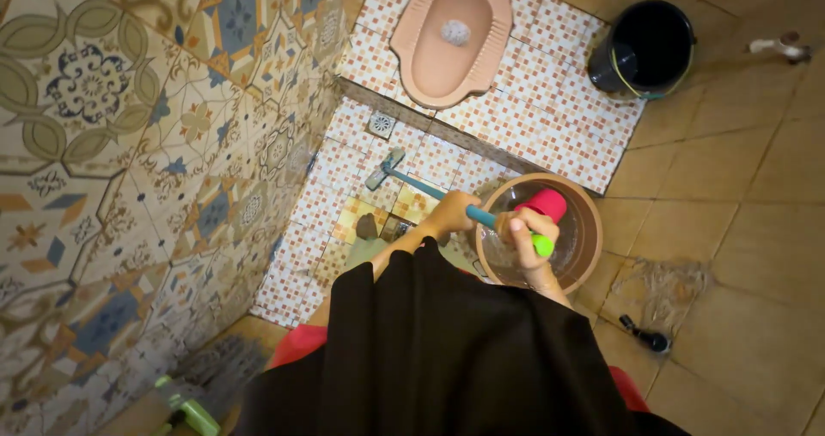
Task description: Cleaning the floor and toilet area of a bathroom using a squeegee and water.
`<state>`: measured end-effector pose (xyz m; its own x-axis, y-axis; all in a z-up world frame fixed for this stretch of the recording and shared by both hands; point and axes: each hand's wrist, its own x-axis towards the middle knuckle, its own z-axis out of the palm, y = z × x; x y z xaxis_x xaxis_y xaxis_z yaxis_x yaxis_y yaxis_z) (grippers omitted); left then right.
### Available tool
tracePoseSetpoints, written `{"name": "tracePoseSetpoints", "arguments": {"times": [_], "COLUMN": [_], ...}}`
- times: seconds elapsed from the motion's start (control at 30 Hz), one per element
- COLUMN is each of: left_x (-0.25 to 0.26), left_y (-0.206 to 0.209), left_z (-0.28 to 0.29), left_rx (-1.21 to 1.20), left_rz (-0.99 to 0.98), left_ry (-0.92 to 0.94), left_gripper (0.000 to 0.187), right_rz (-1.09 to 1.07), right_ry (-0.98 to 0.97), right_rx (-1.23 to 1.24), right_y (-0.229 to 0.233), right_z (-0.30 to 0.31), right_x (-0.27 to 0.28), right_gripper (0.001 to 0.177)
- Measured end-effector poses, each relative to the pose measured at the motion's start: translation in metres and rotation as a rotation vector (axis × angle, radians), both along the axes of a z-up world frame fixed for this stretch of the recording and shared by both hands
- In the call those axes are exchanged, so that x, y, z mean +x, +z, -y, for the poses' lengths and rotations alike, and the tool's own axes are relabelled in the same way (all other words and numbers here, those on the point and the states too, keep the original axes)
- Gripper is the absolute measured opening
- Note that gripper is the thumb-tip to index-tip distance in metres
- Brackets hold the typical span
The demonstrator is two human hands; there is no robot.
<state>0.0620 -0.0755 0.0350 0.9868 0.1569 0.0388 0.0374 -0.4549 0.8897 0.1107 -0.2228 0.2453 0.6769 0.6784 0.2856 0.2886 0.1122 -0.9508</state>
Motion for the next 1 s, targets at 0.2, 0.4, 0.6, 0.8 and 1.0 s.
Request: {"name": "tracePoseSetpoints", "arguments": {"times": [0.2, 0.4, 0.6, 0.8, 1.0], "left_x": [-0.016, 0.002, 0.021, 0.006, -0.023], "left_y": [-0.032, -0.036, 0.044, -0.005, -0.081], "left_z": [-0.037, -0.028, 0.014, -0.024, -0.059], "left_rx": [-0.032, 0.093, -0.359, -0.252, 0.204], "left_rz": [0.002, -0.017, -0.070, 0.001, 0.089], "left_ry": [0.147, 0.146, 0.047, 0.092, 0.199], "left_gripper": [0.010, 0.006, 0.022, 0.030, 0.027], "right_rz": [-0.179, -0.208, -0.188, -0.110, -0.020], "right_ry": [0.187, 0.152, 0.176, 0.025, 0.280], "right_rx": [0.262, 0.161, 0.137, 0.159, 0.052], "right_y": [-0.047, -0.033, 0.019, -0.095, -0.079], "right_z": [-0.027, -0.016, 0.008, 0.019, 0.000], "right_x": [-0.003, 0.013, 0.048, 0.050, 0.030], "right_gripper": [0.031, 0.033, 0.033, 0.030, 0.025]}}
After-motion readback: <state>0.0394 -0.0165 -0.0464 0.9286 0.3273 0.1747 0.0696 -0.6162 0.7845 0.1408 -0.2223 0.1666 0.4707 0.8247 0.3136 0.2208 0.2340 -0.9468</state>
